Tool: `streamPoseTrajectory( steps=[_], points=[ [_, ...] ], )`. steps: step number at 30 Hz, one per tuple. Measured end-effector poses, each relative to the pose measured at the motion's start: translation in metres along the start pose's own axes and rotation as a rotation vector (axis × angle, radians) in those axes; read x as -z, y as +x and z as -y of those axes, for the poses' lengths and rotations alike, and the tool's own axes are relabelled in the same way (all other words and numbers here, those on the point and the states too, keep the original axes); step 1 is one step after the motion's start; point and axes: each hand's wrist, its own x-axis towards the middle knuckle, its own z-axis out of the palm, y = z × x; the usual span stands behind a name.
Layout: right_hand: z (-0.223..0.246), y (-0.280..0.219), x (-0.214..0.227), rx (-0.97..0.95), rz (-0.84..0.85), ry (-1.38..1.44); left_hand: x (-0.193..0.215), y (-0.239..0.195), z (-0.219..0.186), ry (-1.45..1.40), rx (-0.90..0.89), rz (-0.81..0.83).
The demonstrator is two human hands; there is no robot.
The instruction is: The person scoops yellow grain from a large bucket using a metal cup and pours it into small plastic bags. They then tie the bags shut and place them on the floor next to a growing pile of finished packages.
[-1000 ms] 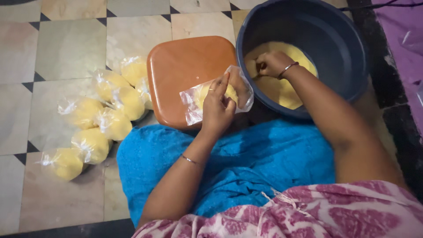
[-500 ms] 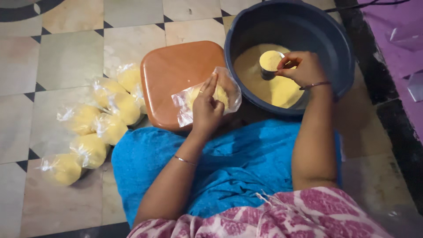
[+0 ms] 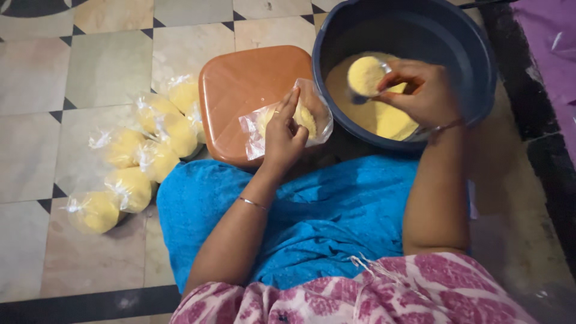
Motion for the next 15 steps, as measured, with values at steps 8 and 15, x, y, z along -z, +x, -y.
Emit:
streamPoseTrajectory(
  steps=[8,15],
  points=[
    [0.019,0.016,-0.059,-0.020,0.179,0.190,0.003,0.000,-0.004,0.028,0.013,-0.047],
    [0.020,0.021,-0.081,0.102,0.205,-0.086,0.008,0.002,-0.008,0.038,0.003,-0.059]
  ],
)
